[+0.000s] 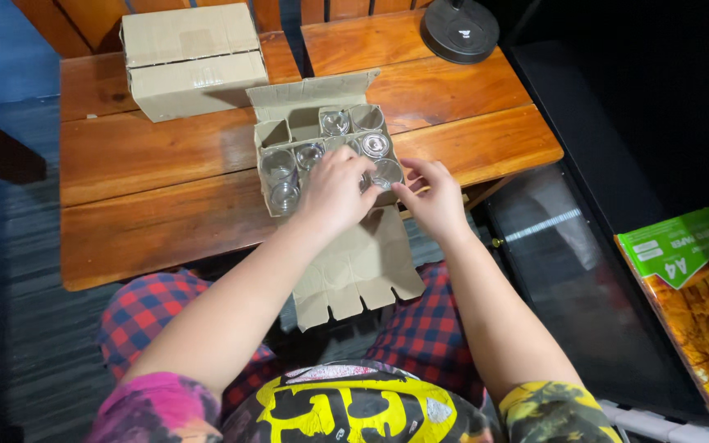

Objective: The person takes plastic sleeves from a shelf, moves to a wooden table, opens a cardboard box, and removes several small shot glasses one by one, lining them up on the table.

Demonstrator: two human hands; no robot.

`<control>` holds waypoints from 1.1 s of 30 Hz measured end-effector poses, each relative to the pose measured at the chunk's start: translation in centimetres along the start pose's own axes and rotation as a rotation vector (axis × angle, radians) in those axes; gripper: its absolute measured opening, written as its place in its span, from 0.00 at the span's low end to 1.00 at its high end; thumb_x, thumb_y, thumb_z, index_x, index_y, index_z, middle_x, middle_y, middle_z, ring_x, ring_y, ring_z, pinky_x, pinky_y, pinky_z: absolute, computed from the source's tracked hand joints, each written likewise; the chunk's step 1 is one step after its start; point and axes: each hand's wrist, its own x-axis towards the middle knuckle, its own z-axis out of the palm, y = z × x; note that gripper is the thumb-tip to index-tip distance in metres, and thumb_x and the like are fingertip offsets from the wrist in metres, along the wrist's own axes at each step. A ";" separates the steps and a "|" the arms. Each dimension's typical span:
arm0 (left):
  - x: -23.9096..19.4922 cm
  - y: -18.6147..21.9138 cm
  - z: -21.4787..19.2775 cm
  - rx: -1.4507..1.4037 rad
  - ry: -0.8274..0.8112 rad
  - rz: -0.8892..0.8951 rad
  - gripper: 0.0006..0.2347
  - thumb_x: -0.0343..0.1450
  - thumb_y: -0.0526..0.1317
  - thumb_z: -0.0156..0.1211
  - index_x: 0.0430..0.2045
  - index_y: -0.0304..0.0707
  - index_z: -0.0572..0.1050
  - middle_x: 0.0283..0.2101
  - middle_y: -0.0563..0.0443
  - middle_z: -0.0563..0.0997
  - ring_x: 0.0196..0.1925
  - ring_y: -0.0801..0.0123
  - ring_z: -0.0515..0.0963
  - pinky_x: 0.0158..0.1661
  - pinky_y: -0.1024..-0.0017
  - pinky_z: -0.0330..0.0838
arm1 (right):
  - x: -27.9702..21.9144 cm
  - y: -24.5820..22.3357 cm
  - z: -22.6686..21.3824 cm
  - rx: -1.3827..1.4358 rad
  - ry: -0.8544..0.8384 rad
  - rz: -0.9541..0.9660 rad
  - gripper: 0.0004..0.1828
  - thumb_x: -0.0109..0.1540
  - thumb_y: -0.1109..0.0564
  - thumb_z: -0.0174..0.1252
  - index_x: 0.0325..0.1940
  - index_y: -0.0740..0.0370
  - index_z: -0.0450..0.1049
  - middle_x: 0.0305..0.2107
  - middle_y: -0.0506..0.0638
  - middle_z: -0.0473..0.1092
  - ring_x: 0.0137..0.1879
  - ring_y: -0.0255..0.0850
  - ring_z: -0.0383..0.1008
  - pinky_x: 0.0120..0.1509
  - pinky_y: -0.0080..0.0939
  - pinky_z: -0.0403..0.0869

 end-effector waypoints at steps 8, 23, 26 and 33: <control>2.7 -0.6 1.8 0.078 -0.122 -0.107 0.16 0.64 0.50 0.69 0.43 0.48 0.81 0.46 0.52 0.72 0.58 0.54 0.71 0.55 0.51 0.71 | 2.3 -1.2 -0.1 -0.127 -0.113 -0.043 0.25 0.52 0.58 0.75 0.52 0.62 0.81 0.34 0.54 0.72 0.35 0.39 0.78 0.36 0.37 0.81; 3.3 -0.2 -0.1 0.077 -0.232 -0.068 0.18 0.66 0.46 0.68 0.47 0.40 0.81 0.48 0.45 0.74 0.59 0.50 0.71 0.60 0.47 0.66 | 5.0 -0.8 -1.1 -0.226 -0.345 -0.037 0.32 0.47 0.53 0.75 0.54 0.65 0.79 0.33 0.53 0.73 0.34 0.37 0.79 0.38 0.37 0.82; 3.3 -0.2 -0.2 0.077 -0.232 -0.063 0.18 0.66 0.46 0.68 0.47 0.39 0.81 0.48 0.45 0.74 0.59 0.51 0.71 0.59 0.50 0.67 | 5.8 -0.6 -1.1 -0.273 -0.397 -0.053 0.31 0.47 0.50 0.75 0.52 0.61 0.81 0.31 0.50 0.73 0.34 0.36 0.79 0.41 0.38 0.81; 3.3 0.4 -0.3 0.070 -0.243 -0.110 0.20 0.63 0.49 0.70 0.46 0.39 0.81 0.47 0.45 0.74 0.59 0.51 0.71 0.59 0.48 0.67 | 5.9 -2.4 -1.0 -0.446 -0.465 -0.117 0.34 0.43 0.44 0.76 0.51 0.57 0.81 0.30 0.49 0.74 0.37 0.41 0.81 0.49 0.42 0.79</control>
